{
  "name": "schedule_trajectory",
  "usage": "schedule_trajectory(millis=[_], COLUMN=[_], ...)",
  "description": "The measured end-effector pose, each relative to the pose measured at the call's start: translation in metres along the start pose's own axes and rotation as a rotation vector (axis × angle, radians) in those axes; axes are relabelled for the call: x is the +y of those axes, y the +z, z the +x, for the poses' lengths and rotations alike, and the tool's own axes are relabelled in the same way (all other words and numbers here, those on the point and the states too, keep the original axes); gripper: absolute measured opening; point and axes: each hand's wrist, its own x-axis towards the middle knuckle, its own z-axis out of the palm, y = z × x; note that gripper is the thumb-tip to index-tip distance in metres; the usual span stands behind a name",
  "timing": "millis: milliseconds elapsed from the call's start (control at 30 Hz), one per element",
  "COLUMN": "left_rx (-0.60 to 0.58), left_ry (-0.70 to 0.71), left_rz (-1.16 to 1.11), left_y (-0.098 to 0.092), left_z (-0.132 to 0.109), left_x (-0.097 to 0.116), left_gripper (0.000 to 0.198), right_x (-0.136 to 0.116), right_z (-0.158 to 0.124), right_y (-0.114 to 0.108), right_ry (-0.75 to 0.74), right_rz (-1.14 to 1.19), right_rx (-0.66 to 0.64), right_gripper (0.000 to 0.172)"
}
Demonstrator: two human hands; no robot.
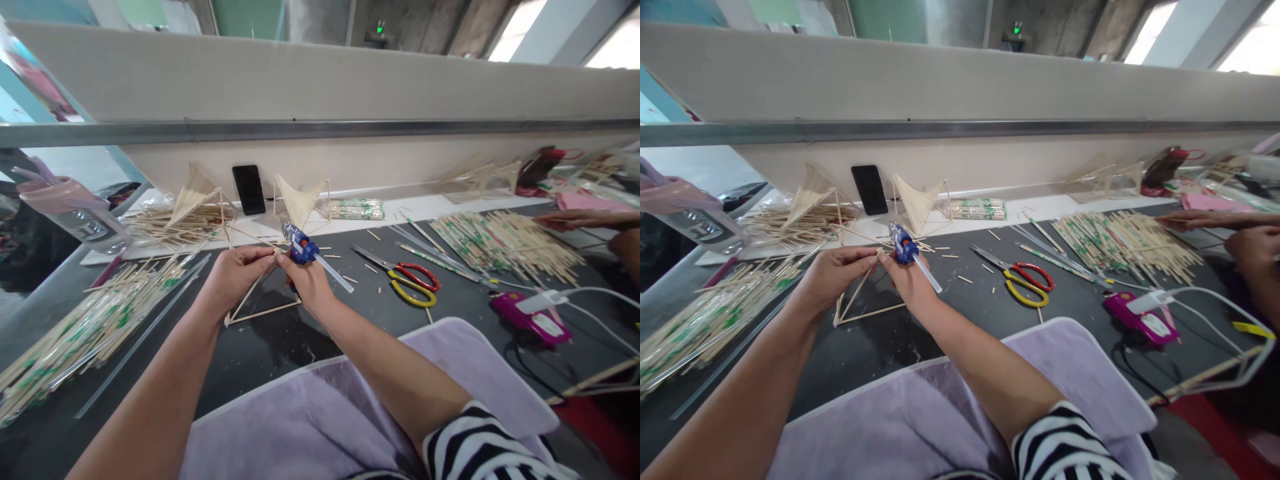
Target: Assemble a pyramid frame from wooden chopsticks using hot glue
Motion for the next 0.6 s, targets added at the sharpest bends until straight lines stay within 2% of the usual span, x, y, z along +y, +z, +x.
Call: schedule_trajectory(millis=[67, 600], left_rx=[-0.004, 0.01], left_ry=[-0.007, 0.003], left_rz=[0.0, 0.007], left_y=[-0.0001, 0.0014], left_z=[0.0003, 0.0], left_x=[-0.0002, 0.0015], left_gripper=[0.036, 0.039], right_x=[0.0009, 0.0015], right_z=[0.0006, 0.0026], right_y=[-0.0007, -0.0003], right_ry=[-0.026, -0.014], right_rz=[-0.009, 0.001], right_rx=[-0.047, -0.046], right_gripper=[0.033, 0.029])
